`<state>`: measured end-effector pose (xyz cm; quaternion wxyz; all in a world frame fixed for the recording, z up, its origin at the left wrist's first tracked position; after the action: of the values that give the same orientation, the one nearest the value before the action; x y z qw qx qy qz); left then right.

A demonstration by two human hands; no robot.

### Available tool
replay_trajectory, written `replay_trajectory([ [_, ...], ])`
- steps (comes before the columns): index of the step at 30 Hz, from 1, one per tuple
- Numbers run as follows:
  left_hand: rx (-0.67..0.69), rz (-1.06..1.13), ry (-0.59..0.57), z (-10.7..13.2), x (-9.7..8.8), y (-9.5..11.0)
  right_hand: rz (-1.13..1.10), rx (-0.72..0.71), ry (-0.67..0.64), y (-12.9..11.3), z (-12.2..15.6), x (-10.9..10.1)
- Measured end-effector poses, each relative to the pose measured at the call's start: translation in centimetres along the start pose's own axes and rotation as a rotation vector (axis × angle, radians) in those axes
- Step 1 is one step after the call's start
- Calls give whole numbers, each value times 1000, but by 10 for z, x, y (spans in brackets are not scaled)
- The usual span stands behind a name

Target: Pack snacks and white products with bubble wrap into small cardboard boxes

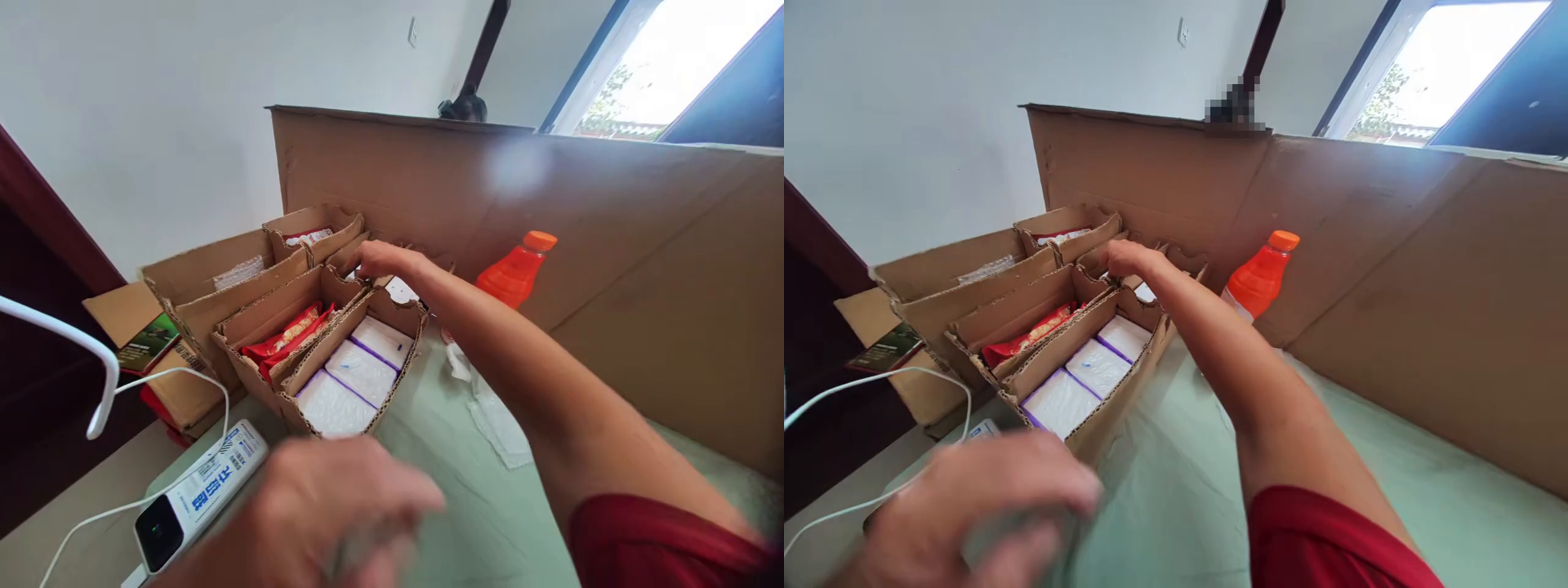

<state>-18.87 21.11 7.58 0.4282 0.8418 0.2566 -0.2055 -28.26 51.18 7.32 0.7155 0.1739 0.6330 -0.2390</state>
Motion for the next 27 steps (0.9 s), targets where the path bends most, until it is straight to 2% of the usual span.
replay_trajectory([
  [1, -143, -129, 228, -6, -51, -15, 6, -8, -36, -3, -8, 5],
  [3, -387, -313, 355, -24, -108, -48, 18, -32, -87, -10, -15, 12],
  [4, -440, -346, 343, -38, -121, -64, 28, -46, -109, -14, -16, 15],
  [5, -461, -369, 265, -55, -123, -82, 40, -63, -125, -19, -16, 17],
  [6, -472, -415, 128, -71, -115, -101, 51, -81, -138, -24, -16, 19],
  [8, -457, -515, -177, -94, -86, -138, 75, -113, -158, -30, -15, 23],
  [10, -467, -588, -446, -96, -56, -170, 98, -121, -179, -29, -14, 27],
  [12, -479, -620, -587, -90, -37, -189, 116, -108, -194, -23, -13, 31],
  [16, -450, -626, -640, -83, -25, -191, 118, -75, -189, -16, -12, 37],
  [20, -449, -627, -628, -86, -18, -189, 86, -38, -89, -26, -15, 34],
  [24, -483, -653, -591, -86, -23, -192, 19, -7, 119, -23, 1, 4],
  [26, -505, -673, -541, -83, -40, -188, -18, 12, 250, -7, 30, -21],
  [27, -528, -666, -476, -80, -54, -184, -71, 25, 342, 4, 51, -36],
])
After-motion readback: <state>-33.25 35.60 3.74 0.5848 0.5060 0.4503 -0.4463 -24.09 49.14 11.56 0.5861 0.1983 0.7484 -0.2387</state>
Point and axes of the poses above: each hand's wrist, its own z-axis away from the middle knuckle, its own x-axis out of the palm, y = z × x, the point moved 10 cm from there along -z, towards the middle knuckle, and after that the axes turned 8 degrees about -z, right-handed, at the moved point
